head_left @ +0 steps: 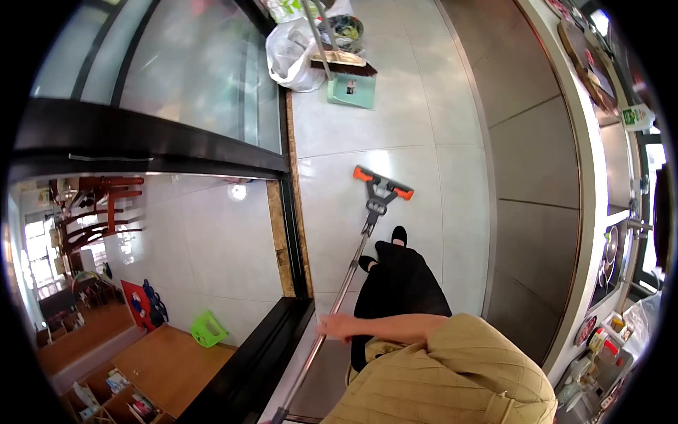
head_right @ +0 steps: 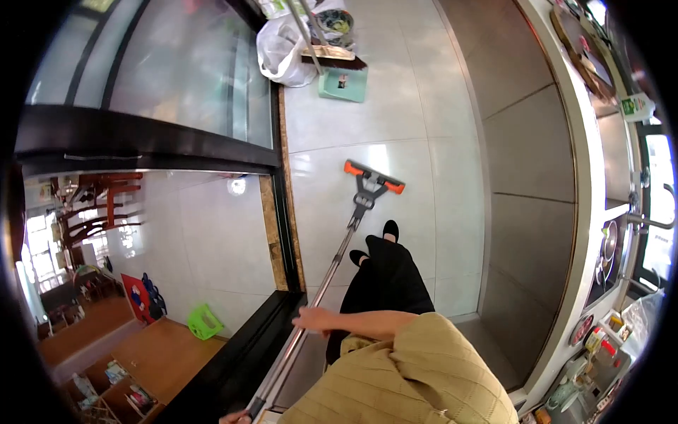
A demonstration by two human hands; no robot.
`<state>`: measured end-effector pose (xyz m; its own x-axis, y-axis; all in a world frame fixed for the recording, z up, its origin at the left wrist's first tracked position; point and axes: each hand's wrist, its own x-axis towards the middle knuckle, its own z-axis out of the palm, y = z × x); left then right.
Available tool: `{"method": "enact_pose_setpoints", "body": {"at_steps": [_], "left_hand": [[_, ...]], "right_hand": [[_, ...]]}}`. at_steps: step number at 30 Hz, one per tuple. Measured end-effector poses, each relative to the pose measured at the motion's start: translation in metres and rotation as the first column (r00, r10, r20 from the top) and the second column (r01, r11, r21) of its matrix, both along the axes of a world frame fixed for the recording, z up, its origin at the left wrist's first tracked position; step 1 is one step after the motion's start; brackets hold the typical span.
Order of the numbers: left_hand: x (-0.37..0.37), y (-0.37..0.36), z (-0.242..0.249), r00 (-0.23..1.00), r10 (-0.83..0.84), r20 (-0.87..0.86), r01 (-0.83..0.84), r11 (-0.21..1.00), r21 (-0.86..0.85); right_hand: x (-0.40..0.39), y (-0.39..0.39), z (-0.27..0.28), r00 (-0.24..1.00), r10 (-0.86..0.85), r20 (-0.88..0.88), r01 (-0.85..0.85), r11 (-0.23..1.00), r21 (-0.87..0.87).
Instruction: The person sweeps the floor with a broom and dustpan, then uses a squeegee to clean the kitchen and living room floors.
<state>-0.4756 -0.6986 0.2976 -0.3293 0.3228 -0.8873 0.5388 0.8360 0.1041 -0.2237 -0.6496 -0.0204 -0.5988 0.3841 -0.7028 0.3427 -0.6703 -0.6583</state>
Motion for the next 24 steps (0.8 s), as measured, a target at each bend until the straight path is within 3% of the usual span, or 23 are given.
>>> {"method": "enact_pose_setpoints", "body": {"at_steps": [2, 3, 4, 5, 6, 9, 11, 12, 13, 14, 15, 16, 18, 22, 24], "left_hand": [[0.030, 0.046, -0.010, 0.992, -0.120, 0.046, 0.118, 0.992, 0.044], [0.047, 0.070, -0.014, 0.994, -0.096, 0.056, 0.099, 0.994, -0.052], [0.062, 0.087, -0.029, 0.980, -0.199, 0.008, 0.199, 0.973, -0.119], [0.075, 0.099, -0.039, 0.982, -0.178, 0.064, 0.182, 0.982, -0.057], [0.098, 0.111, -0.048, 0.976, -0.205, 0.071, 0.207, 0.978, -0.019], [0.122, 0.120, -0.096, 0.964, -0.218, 0.150, 0.216, 0.976, 0.029], [0.144, 0.115, -0.131, 0.930, -0.274, 0.245, 0.256, 0.961, 0.102], [0.162, 0.114, -0.144, 0.922, -0.315, 0.225, 0.305, 0.949, 0.082], [0.175, 0.115, -0.156, 0.911, -0.301, 0.282, 0.310, 0.951, 0.012], [0.180, 0.108, -0.181, 0.852, -0.444, 0.276, 0.422, 0.896, 0.138], [0.198, 0.113, -0.182, 0.840, -0.460, 0.289, 0.435, 0.888, 0.148], [0.204, 0.118, -0.190, 0.792, -0.511, 0.335, 0.476, 0.860, 0.186], [0.201, 0.133, -0.193, 0.747, -0.584, 0.316, 0.541, 0.812, 0.222], [0.127, 0.166, -0.199, 0.746, -0.587, 0.315, 0.567, 0.808, 0.160], [0.054, 0.178, -0.193, 0.803, -0.501, 0.322, 0.485, 0.864, 0.133]], "right_hand": [[0.031, 0.022, 0.004, 0.982, -0.179, 0.059, 0.179, 0.984, 0.008], [0.048, 0.031, 0.003, 0.962, -0.257, 0.095, 0.257, 0.966, 0.005], [0.061, 0.039, -0.005, 0.940, -0.307, 0.150, 0.308, 0.951, 0.013], [0.073, 0.045, -0.020, 0.912, -0.355, 0.206, 0.357, 0.934, 0.026], [0.089, 0.048, -0.034, 0.929, -0.299, 0.218, 0.260, 0.947, 0.190], [0.132, 0.059, -0.075, 0.777, -0.468, 0.422, 0.381, 0.882, 0.276], [0.165, 0.069, -0.080, 0.680, -0.454, 0.576, 0.351, 0.891, 0.287], [0.174, 0.052, -0.126, 0.633, -0.416, 0.653, 0.007, 0.846, 0.532], [0.191, 0.063, -0.113, 0.538, -0.496, 0.682, 0.312, 0.868, 0.386], [0.205, 0.064, -0.128, 0.500, -0.503, 0.705, 0.323, 0.863, 0.388], [0.219, 0.060, -0.148, 0.544, -0.526, 0.654, 0.294, 0.849, 0.438], [0.226, 0.067, -0.156, 0.465, -0.549, 0.695, 0.417, 0.828, 0.375], [0.228, 0.082, -0.154, 0.435, -0.530, 0.728, 0.425, 0.833, 0.354], [0.157, 0.100, -0.165, 0.457, -0.609, 0.649, 0.519, 0.775, 0.361], [0.094, 0.107, -0.160, 0.595, -0.612, 0.521, 0.620, 0.762, 0.188]]}}
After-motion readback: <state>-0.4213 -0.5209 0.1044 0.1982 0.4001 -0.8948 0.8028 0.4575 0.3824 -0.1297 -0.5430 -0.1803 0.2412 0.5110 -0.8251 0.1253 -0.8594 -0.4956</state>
